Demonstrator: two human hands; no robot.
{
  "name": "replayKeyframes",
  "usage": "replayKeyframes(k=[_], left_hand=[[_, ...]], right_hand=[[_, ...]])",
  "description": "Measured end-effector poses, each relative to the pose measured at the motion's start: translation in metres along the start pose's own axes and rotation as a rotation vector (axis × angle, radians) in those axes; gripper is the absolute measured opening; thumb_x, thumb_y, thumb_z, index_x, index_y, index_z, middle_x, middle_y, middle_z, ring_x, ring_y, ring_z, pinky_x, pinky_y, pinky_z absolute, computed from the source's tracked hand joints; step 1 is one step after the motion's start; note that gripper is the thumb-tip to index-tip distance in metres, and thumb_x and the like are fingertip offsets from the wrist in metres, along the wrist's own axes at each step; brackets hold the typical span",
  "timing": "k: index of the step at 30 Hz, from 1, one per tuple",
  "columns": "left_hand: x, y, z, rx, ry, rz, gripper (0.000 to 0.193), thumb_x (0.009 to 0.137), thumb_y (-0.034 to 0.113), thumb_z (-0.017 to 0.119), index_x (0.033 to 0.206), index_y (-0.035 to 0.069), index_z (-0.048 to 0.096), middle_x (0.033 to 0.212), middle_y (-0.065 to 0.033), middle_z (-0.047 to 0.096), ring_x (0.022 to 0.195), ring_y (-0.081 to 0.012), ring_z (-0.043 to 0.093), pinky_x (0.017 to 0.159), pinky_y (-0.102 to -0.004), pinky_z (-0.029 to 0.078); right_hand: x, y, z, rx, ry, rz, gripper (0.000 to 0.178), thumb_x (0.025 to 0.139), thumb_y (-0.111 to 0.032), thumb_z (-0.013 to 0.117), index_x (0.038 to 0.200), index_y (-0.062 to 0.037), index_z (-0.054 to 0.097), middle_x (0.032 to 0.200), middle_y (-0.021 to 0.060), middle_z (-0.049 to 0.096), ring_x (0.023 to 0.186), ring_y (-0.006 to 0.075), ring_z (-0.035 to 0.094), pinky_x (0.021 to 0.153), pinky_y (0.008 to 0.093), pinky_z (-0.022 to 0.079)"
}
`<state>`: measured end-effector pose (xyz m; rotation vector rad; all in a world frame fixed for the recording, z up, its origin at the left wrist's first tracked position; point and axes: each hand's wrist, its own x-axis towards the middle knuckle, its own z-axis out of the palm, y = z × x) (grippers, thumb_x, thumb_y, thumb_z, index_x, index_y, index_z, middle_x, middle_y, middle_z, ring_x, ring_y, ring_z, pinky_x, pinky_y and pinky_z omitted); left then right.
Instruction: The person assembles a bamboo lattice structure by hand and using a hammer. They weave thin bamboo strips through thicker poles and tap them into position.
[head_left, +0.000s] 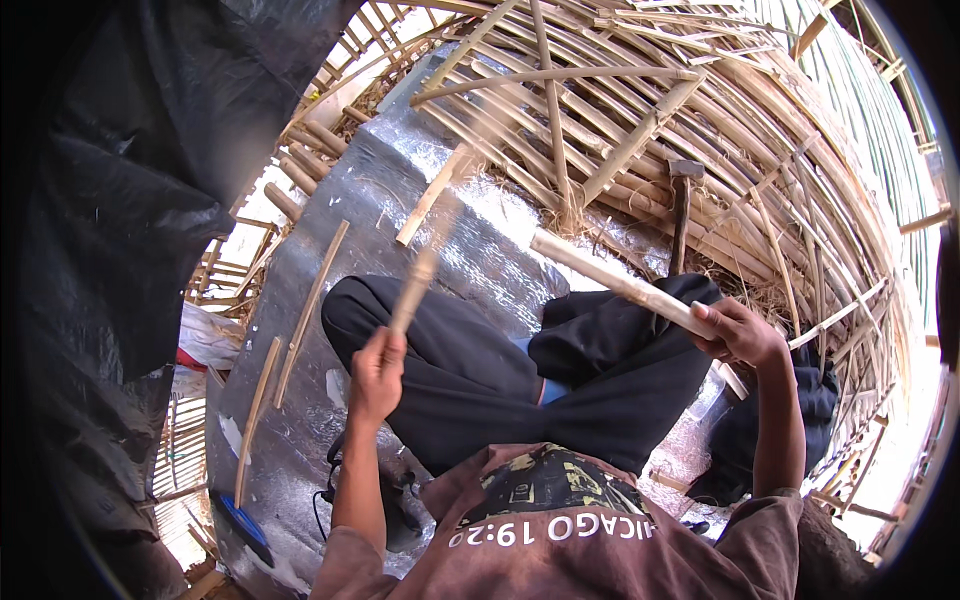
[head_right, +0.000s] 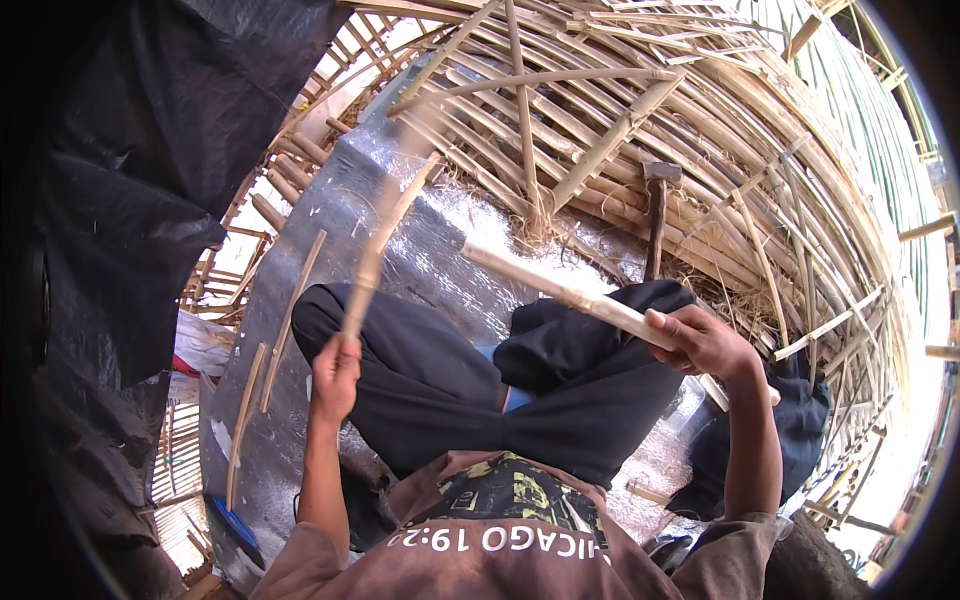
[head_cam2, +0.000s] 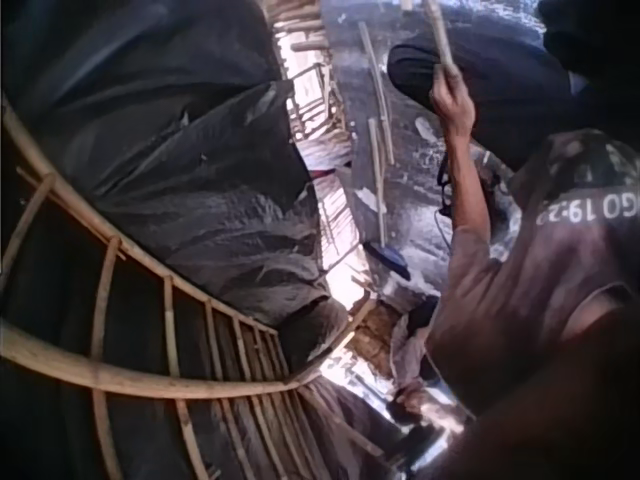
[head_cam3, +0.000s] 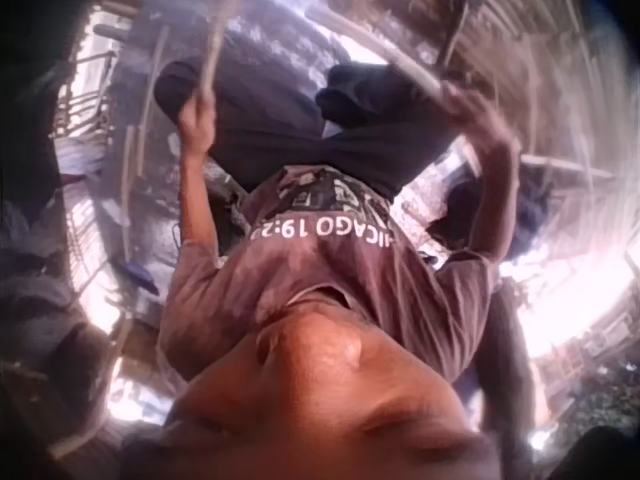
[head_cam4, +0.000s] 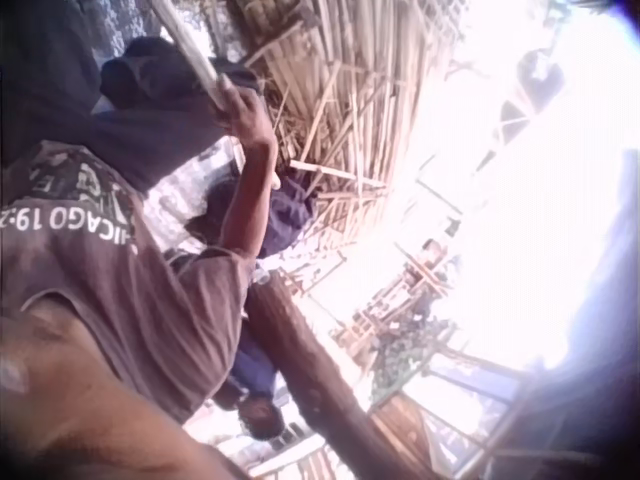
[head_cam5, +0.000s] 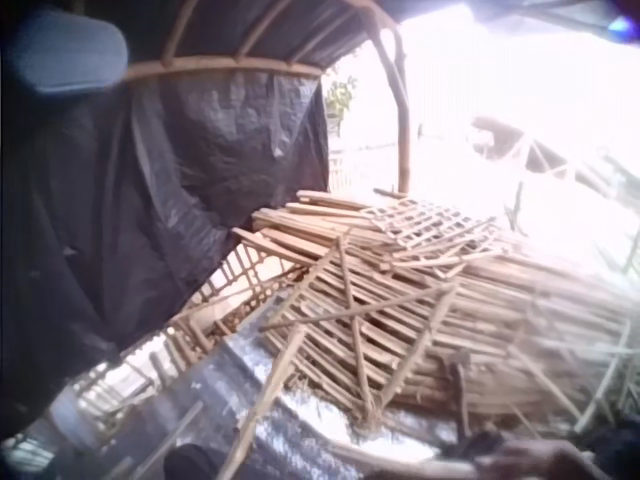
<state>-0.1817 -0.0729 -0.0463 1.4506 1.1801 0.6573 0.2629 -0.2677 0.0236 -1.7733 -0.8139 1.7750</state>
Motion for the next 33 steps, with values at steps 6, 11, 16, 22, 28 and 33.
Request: replayKeyframes(k=[6,11,16,22,28,33], left_hand=[[-0.004,0.008,-0.035,-0.074,0.176,-0.12,0.035,0.104,0.04,0.041,0.084,0.012,0.048,0.061,0.0084,0.031,0.049,-0.0001,0.028,0.042,-0.0197,0.022],[-0.008,0.006,0.002,0.159,-0.049,-0.109,0.042,0.103,0.041,0.045,0.078,0.007,0.048,0.059,0.0052,0.035,0.053,-0.0042,0.033,0.048,-0.0256,0.028],[-0.015,-0.002,0.033,0.233,-0.065,-0.026,0.041,0.103,0.038,0.045,0.083,0.003,0.051,0.056,-0.002,0.039,0.05,-0.0105,0.039,0.047,-0.0306,0.033],[-0.019,0.019,0.054,0.472,-0.075,0.119,0.037,0.102,0.034,0.047,0.086,0.001,0.053,0.058,-0.0159,0.051,0.053,-0.0357,0.057,0.049,-0.04,0.04],[-0.02,0.024,0.069,0.528,-0.103,0.095,0.036,0.102,0.033,0.048,0.087,0.001,0.053,0.059,-0.0172,0.052,0.055,-0.0377,0.055,0.051,-0.0421,0.039],[-0.026,0.023,0.075,0.526,-0.103,0.05,0.034,0.102,0.032,0.048,0.088,0.001,0.054,0.06,-0.0185,0.053,0.058,-0.0402,0.056,0.053,-0.0451,0.04]], right_hand=[[-0.008,0.046,-0.006,0.311,0.305,0.027,0.059,0.096,-0.059,0.045,0.073,-0.0053,0.051,0.047,-0.0058,0.03,0.036,0.0053,0.025,0.036,0.0232,0.017],[0.001,0.057,0.004,0.281,0.519,-0.183,0.049,0.101,-0.051,0.042,0.082,-0.0074,0.055,0.054,-0.0051,0.04,0.043,0.0048,0.032,0.04,0.0218,0.024],[-0.001,0.077,-0.01,0.196,0.784,-0.266,0.037,0.103,-0.041,0.045,0.089,-0.008,0.055,0.06,-0.0061,0.042,0.051,0.0032,0.036,0.045,0.0204,0.028],[-0.001,0.108,-0.094,-0.388,1.234,-0.173,0.037,0.098,-0.039,0.055,0.1,-0.002,0.057,0.071,0.0071,0.056,0.062,0.0172,0.052,0.058,0.0319,0.041],[0.035,0.107,-0.151,-0.615,1.437,0.029,0.035,0.095,-0.034,0.057,0.113,-0.0046,0.058,0.102,0.0204,0.067,0.097,0.0383,0.063,0.081,0.0464,0.049],[0.078,0.139,-0.161,-0.727,1.513,0.159,0.035,0.093,-0.027,0.06,0.119,-0.0062,0.053,0.109,0.019,0.062,0.104,0.0378,0.06,0.088,0.0471,0.048]])
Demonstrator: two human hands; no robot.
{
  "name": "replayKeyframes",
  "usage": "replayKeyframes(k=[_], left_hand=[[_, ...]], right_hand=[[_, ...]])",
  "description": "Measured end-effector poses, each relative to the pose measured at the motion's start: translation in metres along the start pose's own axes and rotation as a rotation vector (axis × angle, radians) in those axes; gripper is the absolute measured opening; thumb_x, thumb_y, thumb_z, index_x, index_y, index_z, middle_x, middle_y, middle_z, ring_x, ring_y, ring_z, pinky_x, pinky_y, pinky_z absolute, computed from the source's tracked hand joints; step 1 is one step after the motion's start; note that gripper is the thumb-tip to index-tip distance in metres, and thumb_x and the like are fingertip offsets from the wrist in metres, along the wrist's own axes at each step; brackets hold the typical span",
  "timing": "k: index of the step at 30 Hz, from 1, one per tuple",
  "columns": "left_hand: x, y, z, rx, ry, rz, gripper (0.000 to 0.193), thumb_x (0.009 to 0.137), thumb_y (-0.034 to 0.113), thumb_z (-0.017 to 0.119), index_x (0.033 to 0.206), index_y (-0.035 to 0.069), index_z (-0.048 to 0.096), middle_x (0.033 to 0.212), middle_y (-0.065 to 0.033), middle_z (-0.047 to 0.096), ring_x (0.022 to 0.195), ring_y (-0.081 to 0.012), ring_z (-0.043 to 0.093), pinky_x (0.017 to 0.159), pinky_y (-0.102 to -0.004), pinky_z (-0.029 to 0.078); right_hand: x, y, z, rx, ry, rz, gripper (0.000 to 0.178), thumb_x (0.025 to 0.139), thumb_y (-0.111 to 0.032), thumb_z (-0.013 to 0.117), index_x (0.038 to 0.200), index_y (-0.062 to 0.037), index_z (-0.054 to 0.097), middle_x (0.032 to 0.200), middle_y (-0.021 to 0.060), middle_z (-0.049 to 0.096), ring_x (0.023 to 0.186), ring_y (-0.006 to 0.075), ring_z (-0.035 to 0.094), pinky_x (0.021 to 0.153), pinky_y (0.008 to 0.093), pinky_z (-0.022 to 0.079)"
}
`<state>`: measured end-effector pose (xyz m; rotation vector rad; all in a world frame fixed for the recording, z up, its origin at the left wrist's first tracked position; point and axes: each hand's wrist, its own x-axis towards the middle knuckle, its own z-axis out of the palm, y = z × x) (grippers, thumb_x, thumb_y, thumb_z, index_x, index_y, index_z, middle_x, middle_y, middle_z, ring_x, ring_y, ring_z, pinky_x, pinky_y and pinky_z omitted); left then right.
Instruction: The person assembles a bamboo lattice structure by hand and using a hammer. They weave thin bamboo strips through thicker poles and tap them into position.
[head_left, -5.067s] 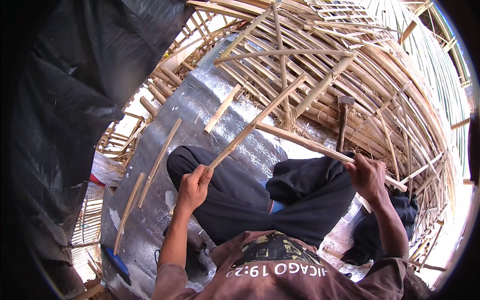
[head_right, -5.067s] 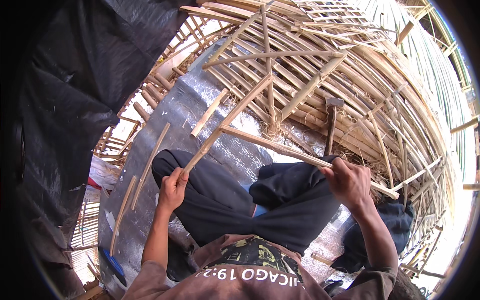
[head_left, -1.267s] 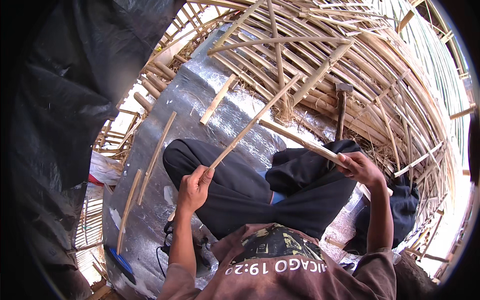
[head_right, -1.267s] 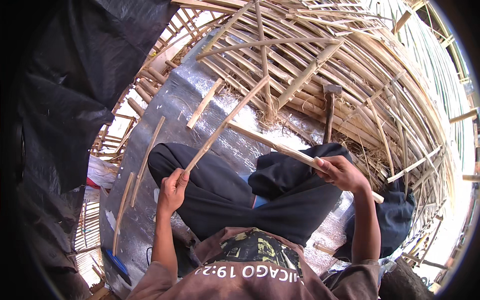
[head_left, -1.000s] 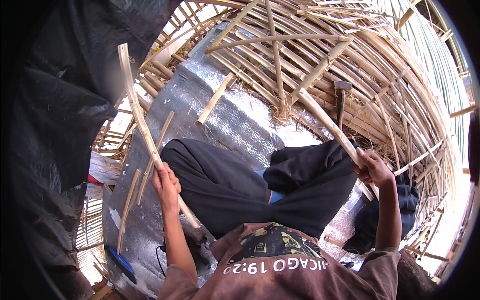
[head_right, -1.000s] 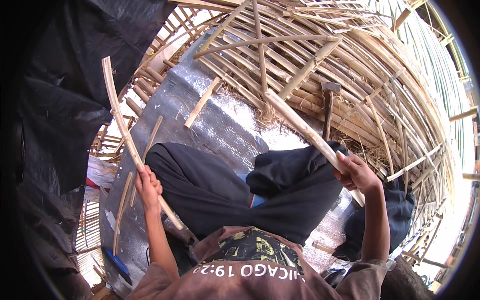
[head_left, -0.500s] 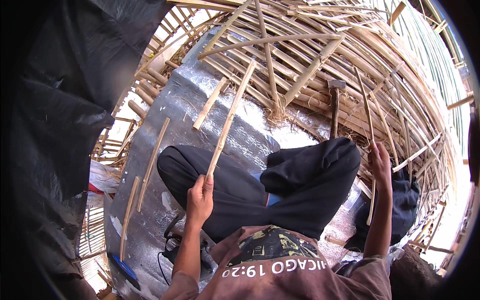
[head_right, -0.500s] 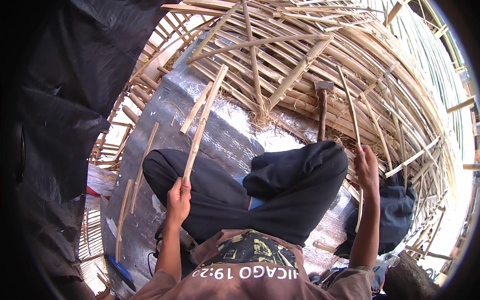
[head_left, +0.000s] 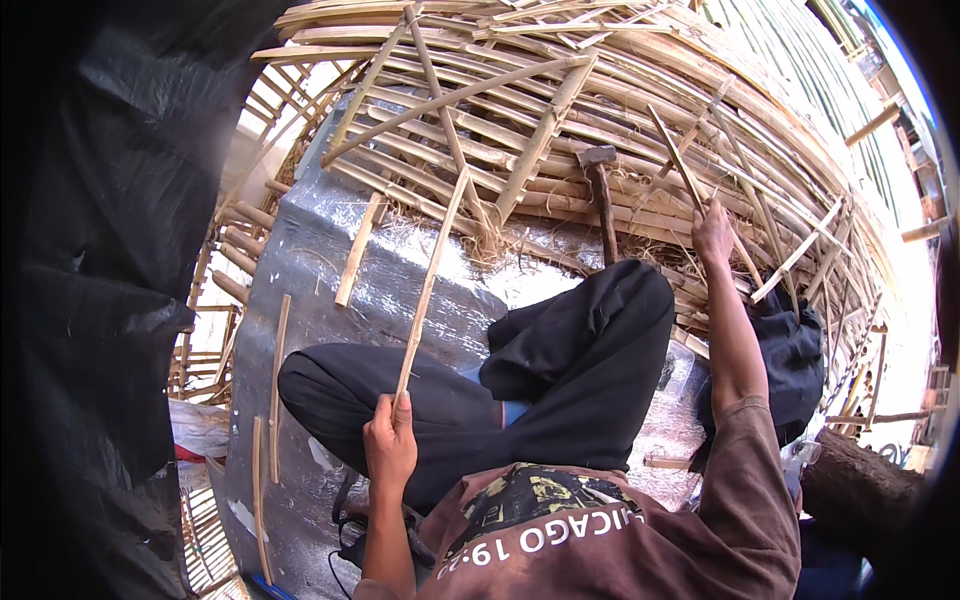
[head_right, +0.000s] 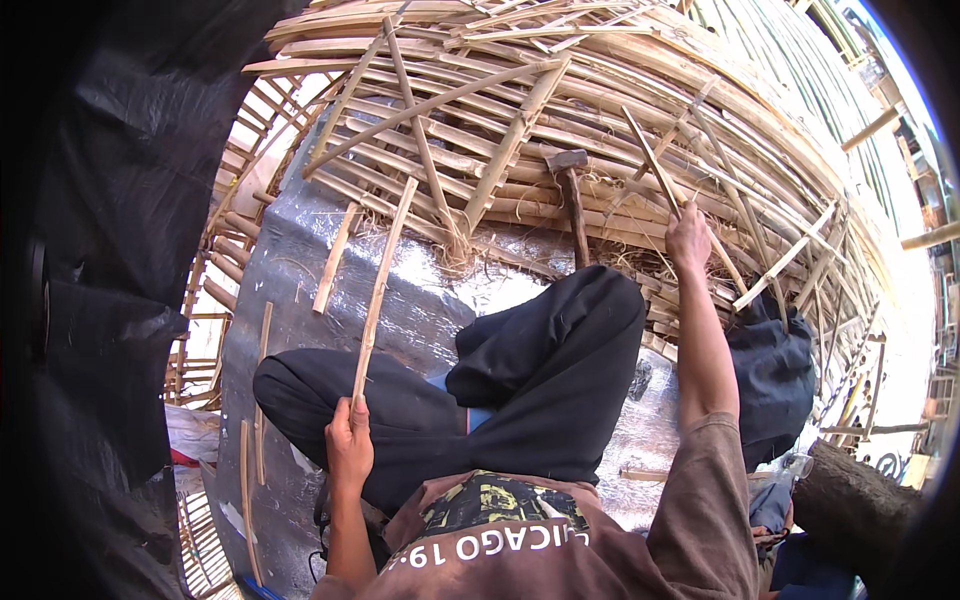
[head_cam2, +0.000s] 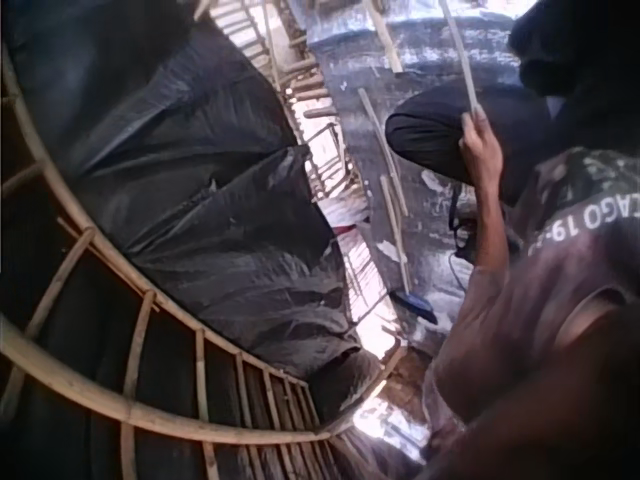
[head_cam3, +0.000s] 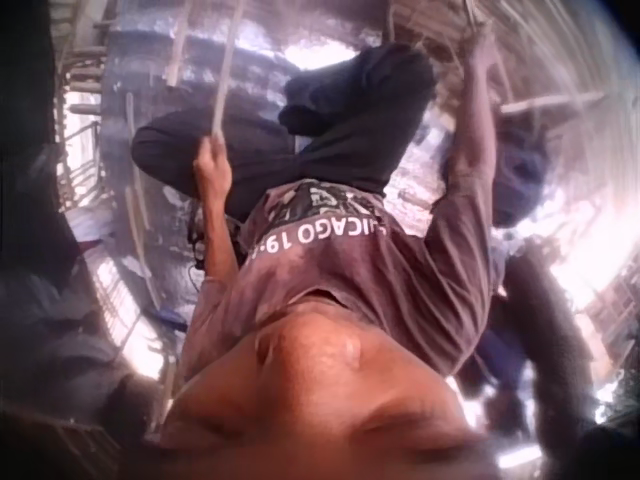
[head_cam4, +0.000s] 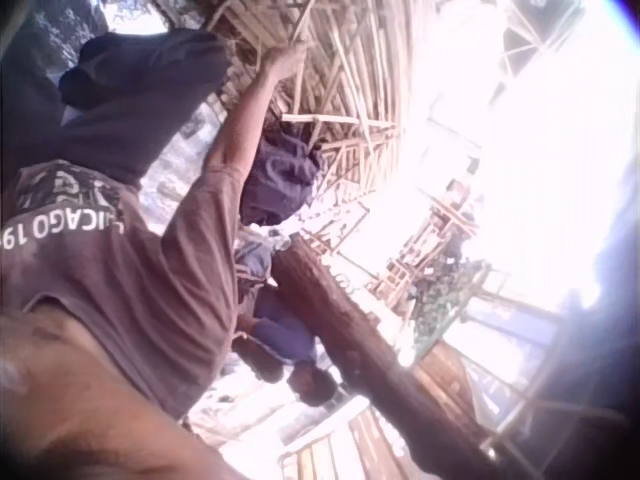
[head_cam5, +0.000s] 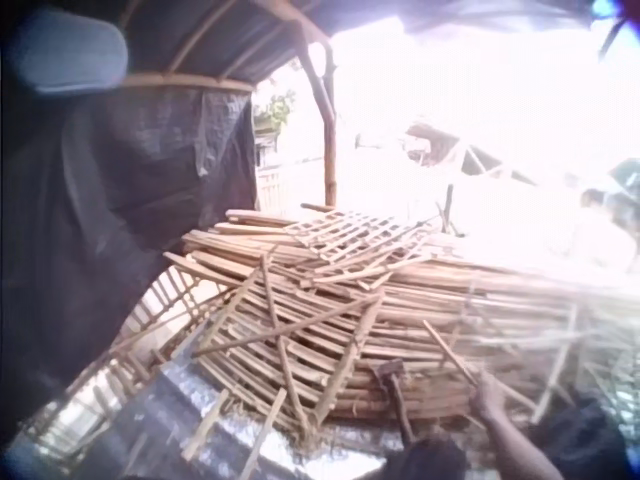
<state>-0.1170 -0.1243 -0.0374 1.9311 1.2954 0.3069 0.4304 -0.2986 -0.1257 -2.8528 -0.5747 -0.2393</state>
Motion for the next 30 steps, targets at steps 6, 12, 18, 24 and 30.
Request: replayKeyframes(k=[6,12,18,24,30], left_hand=[[0.001,0.003,0.017,0.126,0.027,0.078,0.031,0.101,0.032,0.048,0.091,0.004,0.056,0.066,-0.0183,0.061,0.065,-0.0427,0.062,0.055,-0.0479,0.045],[-0.005,0.007,0.031,0.17,0.019,0.134,0.029,0.101,0.032,0.048,0.093,0.006,0.056,0.068,-0.0184,0.063,0.067,-0.0421,0.063,0.055,-0.0491,0.047],[-0.013,0.008,0.043,0.143,0.017,0.112,0.031,0.101,0.032,0.048,0.091,0.004,0.055,0.064,-0.02,0.059,0.063,-0.0431,0.061,0.053,-0.0483,0.044],[-0.017,0.012,0.057,0.047,-0.045,0.024,0.033,0.102,0.035,0.045,0.09,0.005,0.053,0.064,-0.0225,0.059,0.066,-0.0472,0.059,0.053,-0.0523,0.043],[-0.015,0.016,0.056,-0.049,-0.046,-0.014,0.035,0.102,0.035,0.044,0.089,0.004,0.052,0.063,-0.0239,0.056,0.065,-0.0479,0.058,0.052,-0.0528,0.04]], right_hand=[[-0.082,-0.119,-0.043,0.696,-0.32,-0.134,0.03,0.095,-0.025,0.059,0.111,-0.0003,0.061,0.094,0.0178,0.068,0.085,0.0241,0.066,0.076,0.0366,0.051],[-0.198,-0.228,-0.056,1.165,-0.752,-0.207,0.033,0.102,-0.028,0.05,0.089,0.0016,0.056,0.072,0.0051,0.058,0.068,0.0105,0.053,0.064,0.0254,0.045],[-0.233,-0.261,-0.054,1.202,-0.406,-0.142,0.025,0.1,-0.018,0.052,0.083,0.0005,0.05,0.061,0.0141,0.051,0.051,0.0268,0.047,0.052,0.0366,0.04],[-0.243,-0.279,-0.046,1.17,-0.113,-0.134,0.026,0.097,-0.016,0.057,0.077,-0.0016,0.048,0.061,0.0162,0.049,0.053,0.0346,0.047,0.05,0.0387,0.039],[-0.238,-0.287,-0.038,0.981,-0.002,-0.308,0.026,0.095,-0.015,0.058,0.075,-0.0031,0.047,0.063,0.0149,0.046,0.054,0.035,0.049,0.05,0.0418,0.039]])
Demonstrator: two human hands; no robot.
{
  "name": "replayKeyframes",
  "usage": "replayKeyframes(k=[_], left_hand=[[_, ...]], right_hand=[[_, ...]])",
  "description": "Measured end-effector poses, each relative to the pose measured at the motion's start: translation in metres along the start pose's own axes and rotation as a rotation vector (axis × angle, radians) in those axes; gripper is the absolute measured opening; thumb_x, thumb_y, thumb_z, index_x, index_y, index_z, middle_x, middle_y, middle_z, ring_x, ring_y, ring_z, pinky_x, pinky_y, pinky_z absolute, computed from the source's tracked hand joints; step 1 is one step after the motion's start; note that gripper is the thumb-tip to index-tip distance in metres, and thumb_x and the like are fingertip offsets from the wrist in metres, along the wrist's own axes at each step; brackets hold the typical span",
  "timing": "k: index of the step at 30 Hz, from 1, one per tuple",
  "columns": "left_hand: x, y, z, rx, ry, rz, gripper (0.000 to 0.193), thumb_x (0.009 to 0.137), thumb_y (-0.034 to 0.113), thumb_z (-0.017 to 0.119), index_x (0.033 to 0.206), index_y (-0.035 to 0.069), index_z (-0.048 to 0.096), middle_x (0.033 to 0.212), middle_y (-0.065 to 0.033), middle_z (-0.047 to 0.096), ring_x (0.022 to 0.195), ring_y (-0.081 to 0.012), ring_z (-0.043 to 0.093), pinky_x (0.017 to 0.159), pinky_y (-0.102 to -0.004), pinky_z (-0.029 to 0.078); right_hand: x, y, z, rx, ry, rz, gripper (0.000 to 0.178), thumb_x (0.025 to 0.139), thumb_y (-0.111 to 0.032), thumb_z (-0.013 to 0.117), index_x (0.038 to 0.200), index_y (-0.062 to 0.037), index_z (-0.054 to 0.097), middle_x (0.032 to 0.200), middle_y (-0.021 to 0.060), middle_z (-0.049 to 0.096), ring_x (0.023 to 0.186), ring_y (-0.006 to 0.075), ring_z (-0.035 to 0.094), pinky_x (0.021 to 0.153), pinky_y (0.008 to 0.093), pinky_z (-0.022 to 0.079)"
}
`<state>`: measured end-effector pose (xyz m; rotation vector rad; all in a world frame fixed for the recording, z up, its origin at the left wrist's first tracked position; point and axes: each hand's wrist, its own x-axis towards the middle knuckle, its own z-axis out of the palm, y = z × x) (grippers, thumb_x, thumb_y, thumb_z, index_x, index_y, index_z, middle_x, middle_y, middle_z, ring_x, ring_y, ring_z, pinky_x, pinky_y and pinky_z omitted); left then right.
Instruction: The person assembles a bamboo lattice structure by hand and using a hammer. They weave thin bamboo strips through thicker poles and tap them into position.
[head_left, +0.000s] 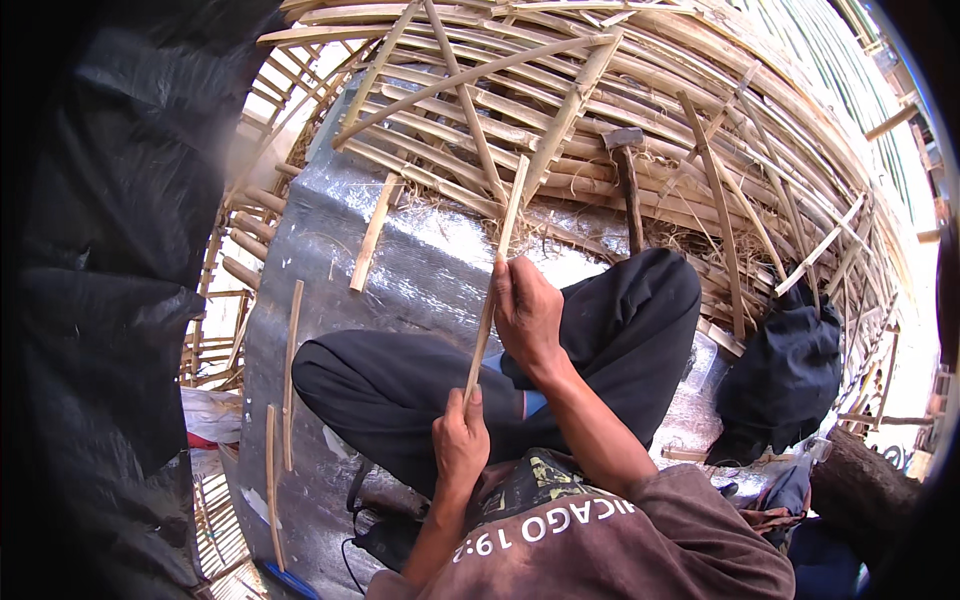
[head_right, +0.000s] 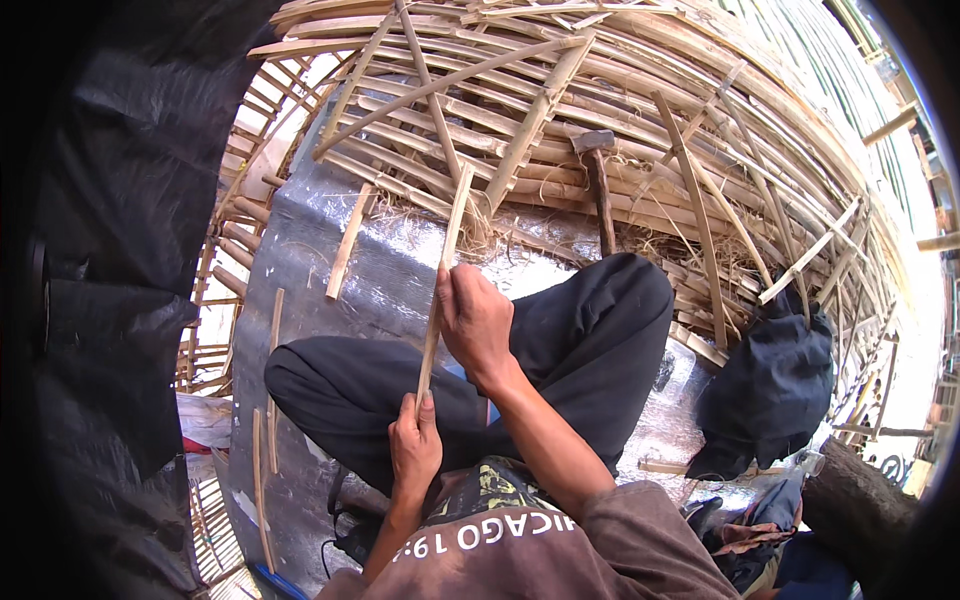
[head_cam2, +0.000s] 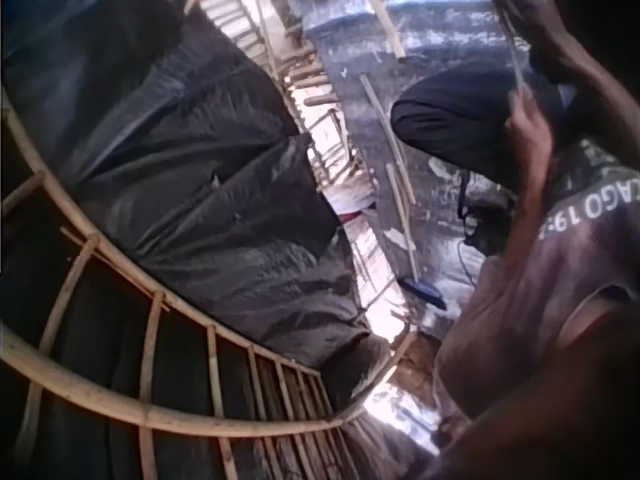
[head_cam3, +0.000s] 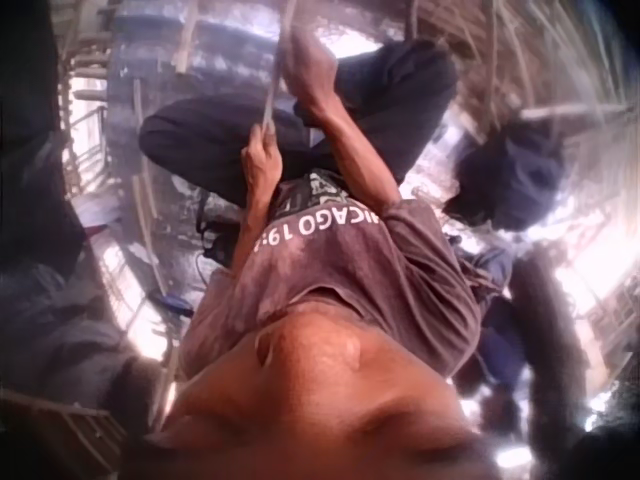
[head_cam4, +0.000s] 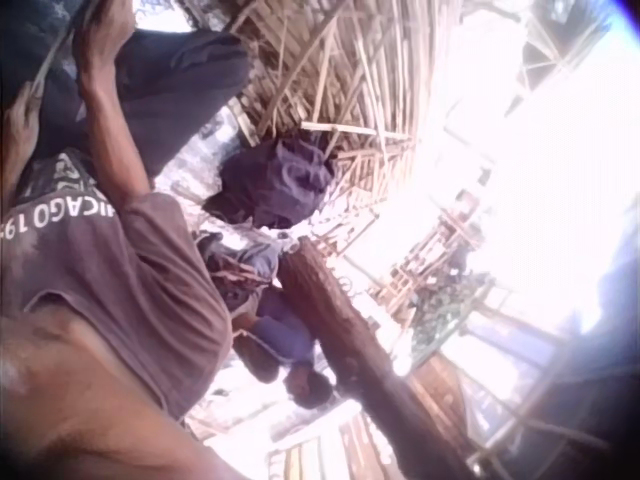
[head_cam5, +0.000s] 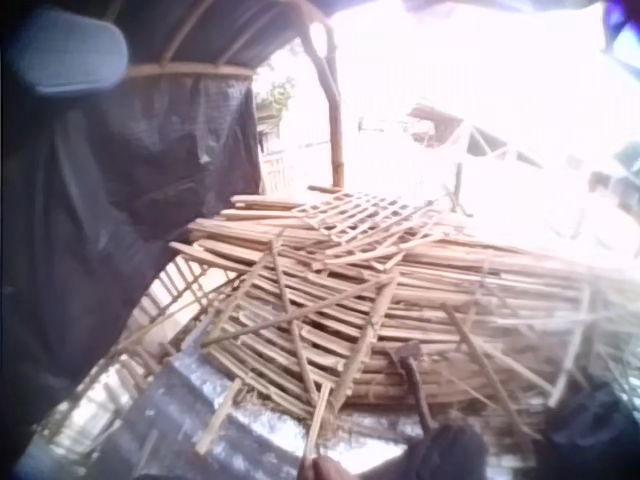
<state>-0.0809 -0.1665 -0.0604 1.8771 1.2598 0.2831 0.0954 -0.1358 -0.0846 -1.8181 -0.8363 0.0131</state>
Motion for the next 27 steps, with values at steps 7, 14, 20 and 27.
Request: replayKeyframes(k=[7,14,20,27], left_hand=[[0.0,0.006,0.001,-0.118,-0.13,-0.046,0.039,0.102,0.036,0.044,0.087,0.001,0.051,0.066,-0.0262,0.054,0.069,-0.0499,0.056,0.055,-0.0508,0.04],[-0.002,0.005,0.012,-0.207,-0.146,-0.047,0.042,0.103,0.038,0.042,0.089,-0.001,0.053,0.072,-0.0266,0.055,0.073,-0.0505,0.054,0.058,-0.0484,0.041],[-0.003,0.003,0.012,-0.223,-0.184,-0.136,0.041,0.103,0.036,0.043,0.09,-0.001,0.054,0.074,-0.0263,0.056,0.072,-0.0485,0.055,0.061,-0.0467,0.043],[-0.005,0.003,0.014,-0.303,-0.217,-0.155,0.045,0.102,0.04,0.044,0.088,-0.002,0.053,0.072,-0.0256,0.055,0.068,-0.0466,0.053,0.061,-0.0461,0.043]], right_hand=[[0.017,0.028,-0.008,-0.233,0.012,-0.221,0.023,0.088,-0.012,0.064,0.071,-0.0066,0.049,0.063,0.0092,0.052,0.055,0.0279,0.054,0.05,0.0403,0.044],[0.023,0.039,-0.02,-0.274,-0.223,-0.387,0.016,0.082,-0.013,0.066,0.075,-0.0079,0.052,0.064,0.0068,0.056,0.058,0.0244,0.059,0.05,0.0374,0.047],[0.03,0.042,-0.022,-0.242,-0.294,-0.432,0.015,0.081,-0.014,0.067,0.078,-0.0082,0.053,0.068,0.0067,0.061,0.062,0.0247,0.063,0.052,0.0367,0.049],[0.042,0.041,-0.032,-0.248,-0.316,-0.463,0.018,0.083,-0.009,0.064,0.074,-0.0038,0.049,0.063,0.0107,0.054,0.057,0.0282,0.058,0.051,0.0393,0.046]])
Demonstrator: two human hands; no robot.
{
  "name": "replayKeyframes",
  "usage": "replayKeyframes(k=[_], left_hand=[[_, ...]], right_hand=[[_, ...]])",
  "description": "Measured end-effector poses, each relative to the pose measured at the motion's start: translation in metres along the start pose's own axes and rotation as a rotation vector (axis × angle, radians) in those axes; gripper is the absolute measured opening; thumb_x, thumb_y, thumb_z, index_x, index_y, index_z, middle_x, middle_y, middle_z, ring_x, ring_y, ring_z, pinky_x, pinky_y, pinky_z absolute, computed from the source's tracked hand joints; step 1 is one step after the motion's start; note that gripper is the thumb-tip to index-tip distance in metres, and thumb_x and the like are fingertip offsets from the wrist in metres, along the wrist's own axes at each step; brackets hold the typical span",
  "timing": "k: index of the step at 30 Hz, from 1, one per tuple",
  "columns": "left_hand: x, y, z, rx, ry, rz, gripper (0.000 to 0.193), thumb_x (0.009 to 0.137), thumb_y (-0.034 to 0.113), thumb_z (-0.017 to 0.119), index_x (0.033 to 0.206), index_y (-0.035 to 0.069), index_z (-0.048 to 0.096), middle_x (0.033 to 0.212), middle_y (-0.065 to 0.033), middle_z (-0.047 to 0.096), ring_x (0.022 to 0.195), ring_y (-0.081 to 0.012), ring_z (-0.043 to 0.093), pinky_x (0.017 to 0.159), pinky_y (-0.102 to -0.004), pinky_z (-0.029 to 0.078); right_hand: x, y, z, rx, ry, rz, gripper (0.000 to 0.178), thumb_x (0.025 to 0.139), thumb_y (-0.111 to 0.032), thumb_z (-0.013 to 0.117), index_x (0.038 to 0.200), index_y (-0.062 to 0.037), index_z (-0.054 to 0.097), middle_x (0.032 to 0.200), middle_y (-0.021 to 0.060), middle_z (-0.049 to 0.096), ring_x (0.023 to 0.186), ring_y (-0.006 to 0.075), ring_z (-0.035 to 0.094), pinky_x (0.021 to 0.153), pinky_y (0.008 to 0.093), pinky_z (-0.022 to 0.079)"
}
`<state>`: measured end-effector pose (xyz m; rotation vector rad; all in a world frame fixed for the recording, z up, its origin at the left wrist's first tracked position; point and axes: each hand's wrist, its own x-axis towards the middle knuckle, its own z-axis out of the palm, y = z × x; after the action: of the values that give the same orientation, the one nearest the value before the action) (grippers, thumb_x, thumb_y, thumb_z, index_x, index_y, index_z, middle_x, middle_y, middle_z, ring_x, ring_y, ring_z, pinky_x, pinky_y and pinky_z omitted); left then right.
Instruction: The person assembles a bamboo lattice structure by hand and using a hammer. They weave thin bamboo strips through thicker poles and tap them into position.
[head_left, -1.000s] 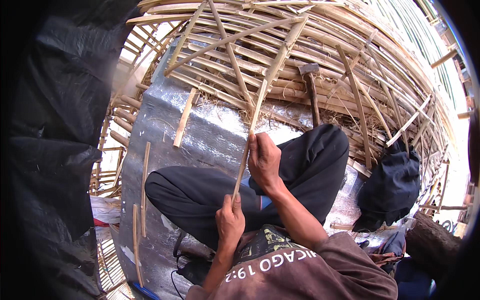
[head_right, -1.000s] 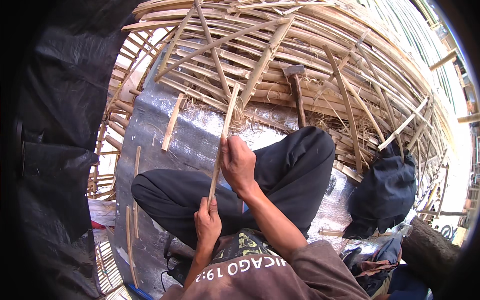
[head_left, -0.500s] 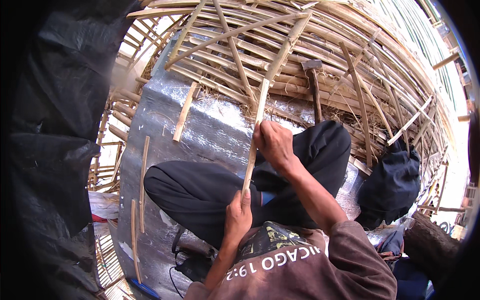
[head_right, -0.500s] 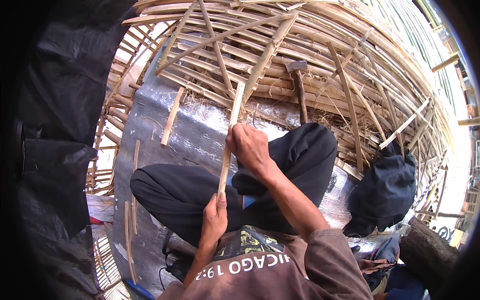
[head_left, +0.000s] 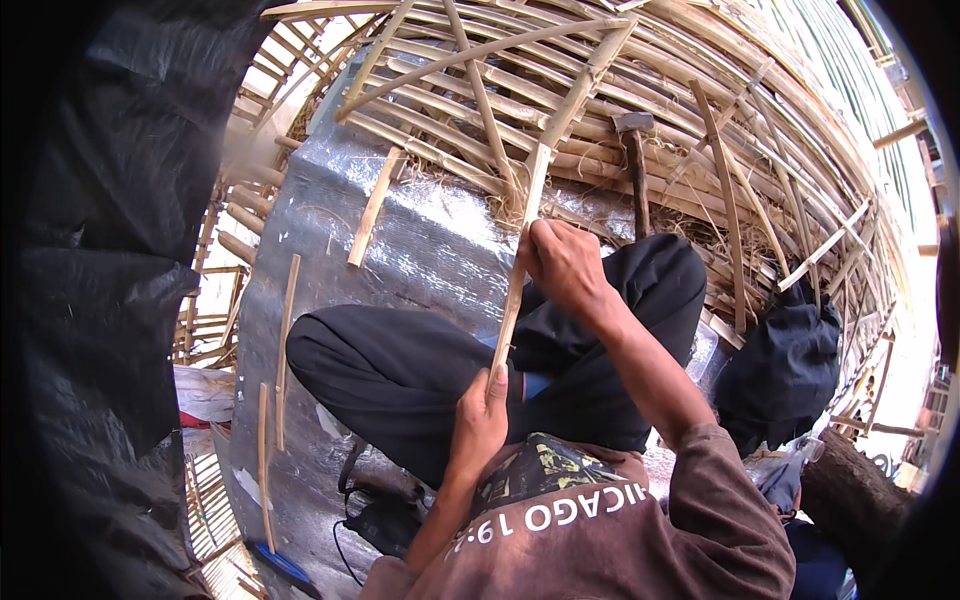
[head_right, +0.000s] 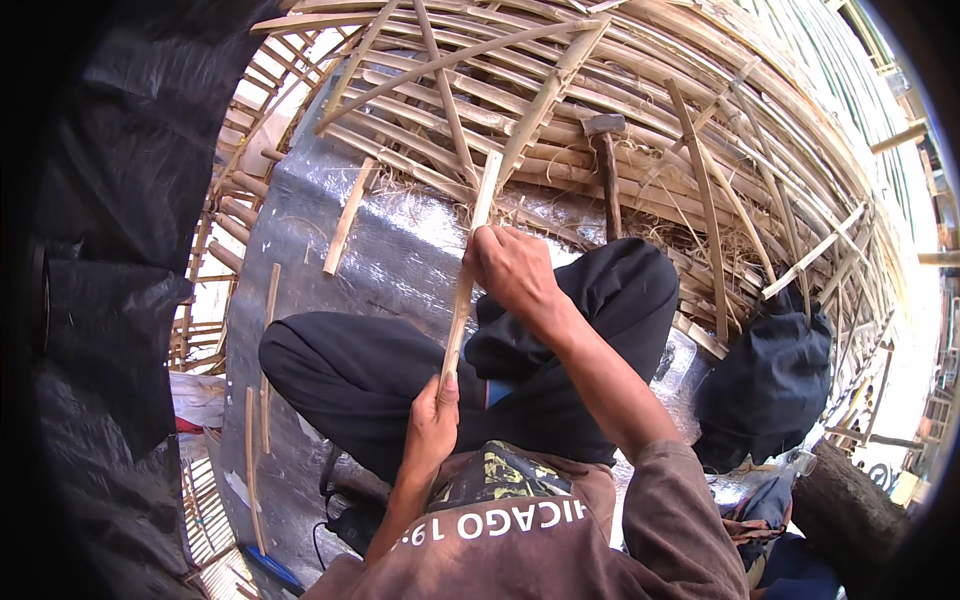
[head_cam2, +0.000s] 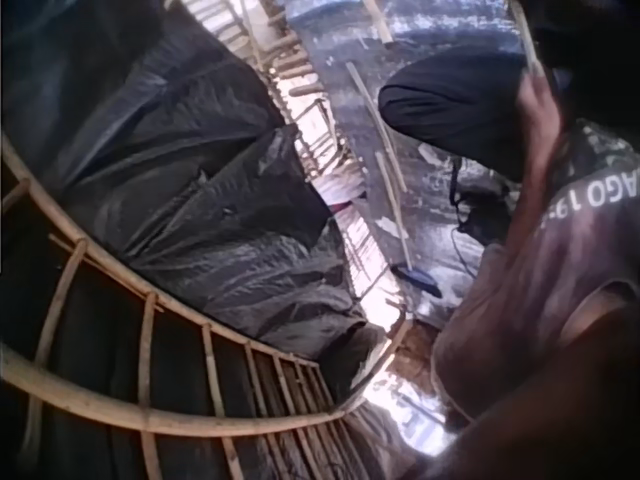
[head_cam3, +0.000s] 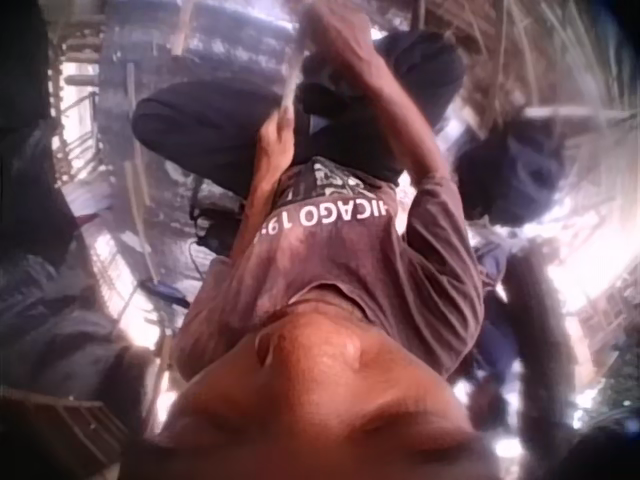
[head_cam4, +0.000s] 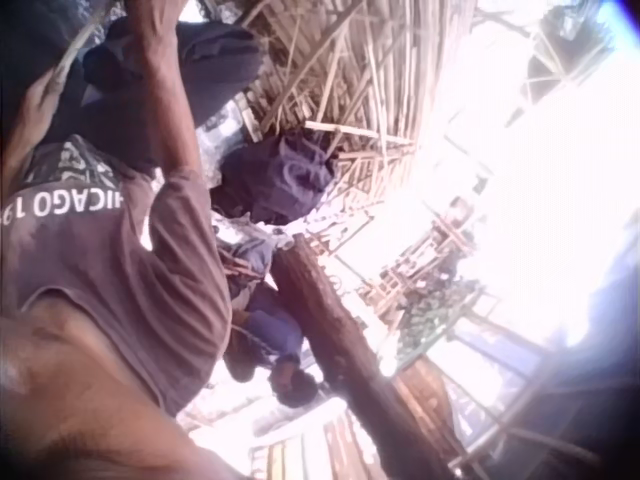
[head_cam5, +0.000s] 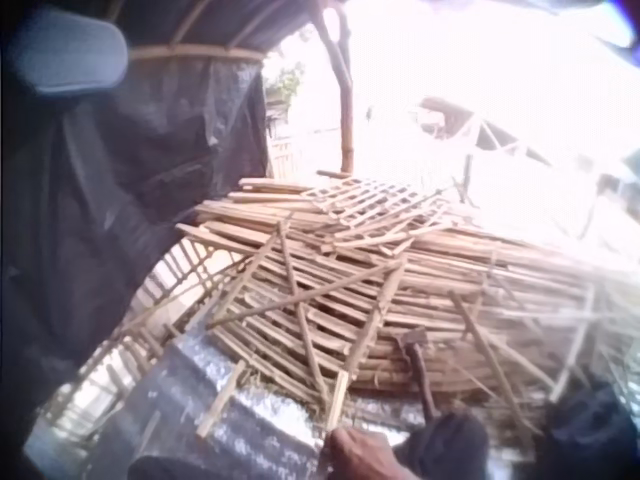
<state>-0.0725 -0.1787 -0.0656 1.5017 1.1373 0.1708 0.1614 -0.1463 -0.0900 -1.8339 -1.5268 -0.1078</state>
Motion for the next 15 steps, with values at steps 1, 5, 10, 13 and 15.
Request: replayKeyframes(k=[1,5,10,13,15], left_hand=[[0.0,0.001,0.001,0.016,0.0,0.002,0.046,0.102,0.04,0.044,0.087,-0.002,0.053,0.071,-0.0255,0.054,0.068,-0.0469,0.053,0.061,-0.0462,0.042],[0.003,0.002,0.003,0.071,-0.001,0.001,0.049,0.102,0.043,0.043,0.084,-0.002,0.051,0.068,-0.0254,0.053,0.068,-0.0483,0.053,0.06,-0.0473,0.042],[0.005,0.001,0.005,0.087,0.025,0.016,0.049,0.102,0.043,0.042,0.083,-0.001,0.05,0.067,-0.0257,0.053,0.069,-0.05,0.053,0.059,-0.0491,0.041],[0.006,0.001,0.006,0.099,0.044,0.014,0.049,0.102,0.043,0.042,0.082,-0.001,0.05,0.067,-0.026,0.054,0.071,-0.0505,0.054,0.059,-0.0499,0.041],[0.007,0.0,0.007,0.123,0.055,-0.004,0.049,0.102,0.043,0.043,0.083,-0.001,0.05,0.068,-0.0261,0.055,0.072,-0.0507,0.054,0.059,-0.0503,0.041]], right_hand=[[-0.003,-0.001,0.001,-0.009,0.018,0.007,0.018,0.083,-0.008,0.064,0.073,-0.0037,0.049,0.062,0.0108,0.054,0.056,0.0284,0.058,0.051,0.0393,0.046],[-0.013,-0.008,0.004,-0.033,0.049,0.068,0.019,0.082,-0.009,0.064,0.072,-0.0044,0.049,0.061,0.011,0.054,0.054,0.0289,0.058,0.05,0.0396,0.046],[-0.021,-0.007,0.015,-0.067,0.013,0.145,0.017,0.082,-0.013,0.065,0.075,-0.0054,0.052,0.062,0.01,0.058,0.055,0.0282,0.06,0.051,0.0401,0.048],[-0.021,-0.007,0.02,-0.002,0.048,0.157,0.019,0.083,-0.009,0.064,0.073,-0.0036,0.049,0.061,0.014,0.055,0.052,0.0322,0.057,0.049,0.0416,0.046],[-0.023,-0.009,0.022,0.031,0.06,0.174,0.018,0.083,-0.009,0.064,0.073,-0.0036,0.049,0.062,0.0143,0.056,0.053,0.0325,0.058,0.05,0.0415,0.046]])
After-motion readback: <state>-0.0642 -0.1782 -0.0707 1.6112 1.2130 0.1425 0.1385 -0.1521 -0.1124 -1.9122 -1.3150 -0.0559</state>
